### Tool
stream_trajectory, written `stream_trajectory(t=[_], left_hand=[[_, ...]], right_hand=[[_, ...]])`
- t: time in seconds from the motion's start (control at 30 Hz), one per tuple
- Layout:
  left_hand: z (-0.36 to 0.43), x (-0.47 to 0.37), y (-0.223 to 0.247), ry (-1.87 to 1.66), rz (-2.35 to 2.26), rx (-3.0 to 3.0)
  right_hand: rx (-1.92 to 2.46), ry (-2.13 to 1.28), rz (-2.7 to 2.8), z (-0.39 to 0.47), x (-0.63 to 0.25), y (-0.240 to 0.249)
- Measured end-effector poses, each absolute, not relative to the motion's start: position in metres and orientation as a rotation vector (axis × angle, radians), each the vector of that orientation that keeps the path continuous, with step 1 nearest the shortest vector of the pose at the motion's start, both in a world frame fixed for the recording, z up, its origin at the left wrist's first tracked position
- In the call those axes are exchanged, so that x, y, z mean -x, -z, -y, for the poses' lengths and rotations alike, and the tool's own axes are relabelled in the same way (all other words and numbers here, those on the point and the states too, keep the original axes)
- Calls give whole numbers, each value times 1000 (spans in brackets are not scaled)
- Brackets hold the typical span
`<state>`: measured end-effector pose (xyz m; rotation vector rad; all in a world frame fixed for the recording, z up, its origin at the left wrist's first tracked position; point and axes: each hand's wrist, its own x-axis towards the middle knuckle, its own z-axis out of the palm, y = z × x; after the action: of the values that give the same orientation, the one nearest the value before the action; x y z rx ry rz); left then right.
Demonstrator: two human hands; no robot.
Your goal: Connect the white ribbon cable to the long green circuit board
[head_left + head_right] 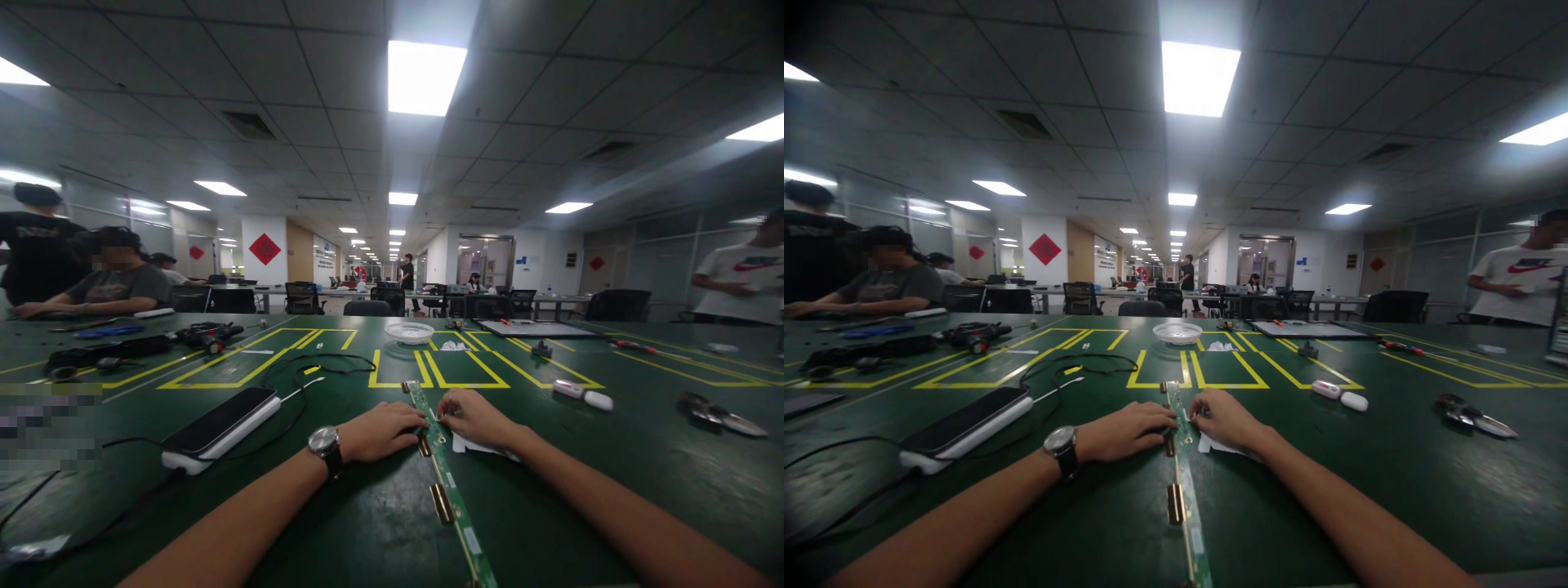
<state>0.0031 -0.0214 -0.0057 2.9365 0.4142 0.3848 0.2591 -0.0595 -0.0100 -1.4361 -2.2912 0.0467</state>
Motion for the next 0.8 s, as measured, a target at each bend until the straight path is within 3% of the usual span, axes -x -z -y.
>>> stream_trajectory(t=[0.43,0.8], left_hand=[[15,-3,7,-367,-350,-2869],[17,-5,6,-415,-391,-2901]], right_hand=[[1251,-238,2273,51,-262,11],[1156,-190,2355,56,-260,-1]])
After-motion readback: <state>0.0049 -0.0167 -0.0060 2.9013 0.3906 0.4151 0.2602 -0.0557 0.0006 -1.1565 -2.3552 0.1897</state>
